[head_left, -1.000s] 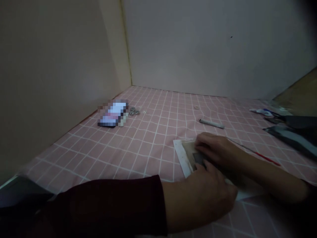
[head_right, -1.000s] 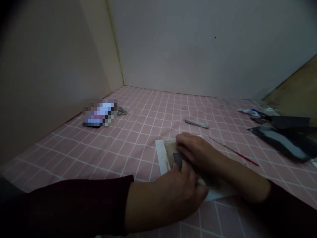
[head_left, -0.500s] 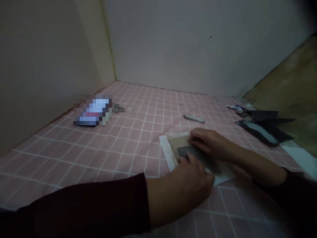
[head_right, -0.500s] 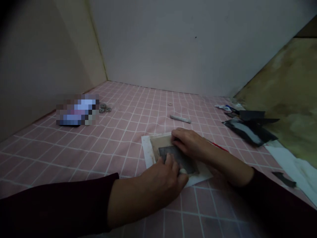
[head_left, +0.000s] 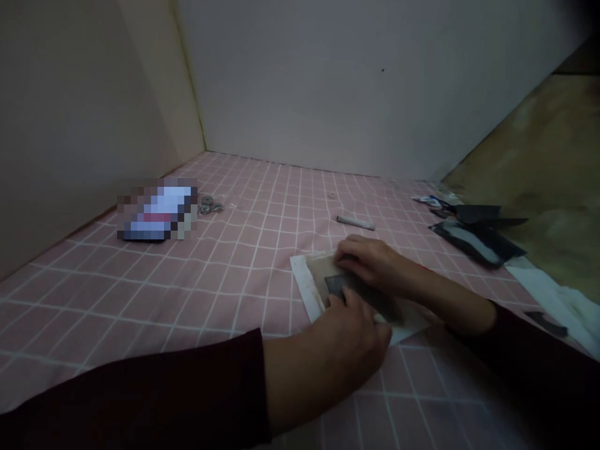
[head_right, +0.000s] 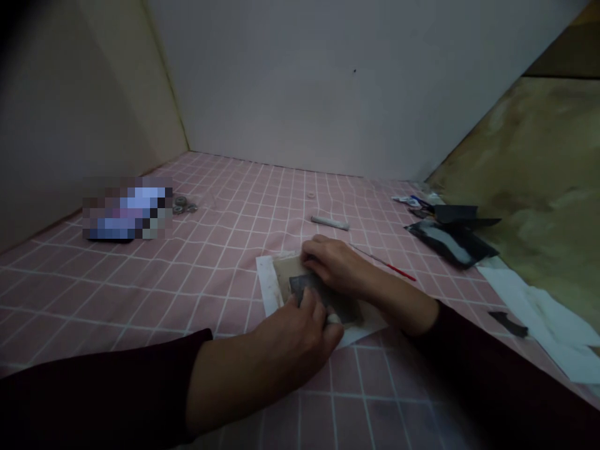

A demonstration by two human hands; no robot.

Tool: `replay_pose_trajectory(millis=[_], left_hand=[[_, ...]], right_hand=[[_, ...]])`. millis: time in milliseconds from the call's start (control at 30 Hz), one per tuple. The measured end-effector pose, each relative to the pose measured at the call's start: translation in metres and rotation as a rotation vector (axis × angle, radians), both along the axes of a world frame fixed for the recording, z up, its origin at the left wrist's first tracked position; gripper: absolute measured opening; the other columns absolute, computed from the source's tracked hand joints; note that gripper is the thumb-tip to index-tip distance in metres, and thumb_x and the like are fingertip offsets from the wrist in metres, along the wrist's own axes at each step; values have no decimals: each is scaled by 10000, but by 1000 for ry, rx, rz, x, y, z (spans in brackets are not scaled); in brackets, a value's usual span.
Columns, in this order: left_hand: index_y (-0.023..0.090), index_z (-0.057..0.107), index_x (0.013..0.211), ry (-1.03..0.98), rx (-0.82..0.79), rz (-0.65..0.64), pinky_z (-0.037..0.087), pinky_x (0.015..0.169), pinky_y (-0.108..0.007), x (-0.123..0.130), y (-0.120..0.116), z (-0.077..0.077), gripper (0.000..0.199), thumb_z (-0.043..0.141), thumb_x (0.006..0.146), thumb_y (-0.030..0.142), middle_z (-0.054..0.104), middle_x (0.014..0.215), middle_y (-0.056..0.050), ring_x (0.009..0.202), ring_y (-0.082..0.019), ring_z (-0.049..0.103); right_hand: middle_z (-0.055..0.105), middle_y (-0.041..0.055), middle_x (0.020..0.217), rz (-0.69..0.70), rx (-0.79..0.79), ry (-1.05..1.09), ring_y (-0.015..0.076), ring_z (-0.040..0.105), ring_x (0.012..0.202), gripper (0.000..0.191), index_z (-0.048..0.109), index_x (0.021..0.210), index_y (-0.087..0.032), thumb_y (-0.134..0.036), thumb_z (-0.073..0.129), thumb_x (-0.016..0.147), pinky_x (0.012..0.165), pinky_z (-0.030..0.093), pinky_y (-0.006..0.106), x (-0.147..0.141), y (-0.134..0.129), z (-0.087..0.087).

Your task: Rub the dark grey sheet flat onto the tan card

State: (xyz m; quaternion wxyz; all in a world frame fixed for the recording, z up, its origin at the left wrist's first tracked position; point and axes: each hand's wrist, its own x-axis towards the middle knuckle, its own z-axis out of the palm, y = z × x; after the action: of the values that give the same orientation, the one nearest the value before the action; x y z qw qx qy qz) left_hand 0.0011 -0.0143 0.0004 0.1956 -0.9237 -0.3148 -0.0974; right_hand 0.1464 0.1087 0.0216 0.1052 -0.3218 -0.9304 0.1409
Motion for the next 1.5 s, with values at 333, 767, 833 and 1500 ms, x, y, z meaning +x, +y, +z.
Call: replay_pose_trajectory(millis=[333,767,833,1500], left_hand=[[130,518,957,-7,-6,-22,486,791,-425,-3,0,7,152,379,928,183,675,962,-174,988,-331,642],[142,499,885,-83,32,1,517,698,-453,0,1,0,117,391,921,172,671,888,-163,911,-354,659],[142,496,887,-67,37,8,519,707,-458,0,1,1,118,386,921,172,673,875,-155,861,-331,666],[142,512,879,-84,17,-14,514,653,-436,-1,3,0,120,403,922,171,677,894,-175,880,-348,666]], right_hand=[[609,40,828,-34,-15,-29,170,559,766,118,584,812,-183,-134,501,879,711,423,299,19,5,-1],[601,31,767,-7,-84,-69,175,546,699,134,535,764,-202,-193,473,883,648,408,305,9,8,-2],[606,38,791,20,-82,-53,178,549,721,128,545,777,-199,-190,470,880,662,412,305,-1,5,-1],[614,32,774,-23,-50,-21,168,558,694,137,547,784,-201,-219,483,903,642,424,294,14,6,-6]])
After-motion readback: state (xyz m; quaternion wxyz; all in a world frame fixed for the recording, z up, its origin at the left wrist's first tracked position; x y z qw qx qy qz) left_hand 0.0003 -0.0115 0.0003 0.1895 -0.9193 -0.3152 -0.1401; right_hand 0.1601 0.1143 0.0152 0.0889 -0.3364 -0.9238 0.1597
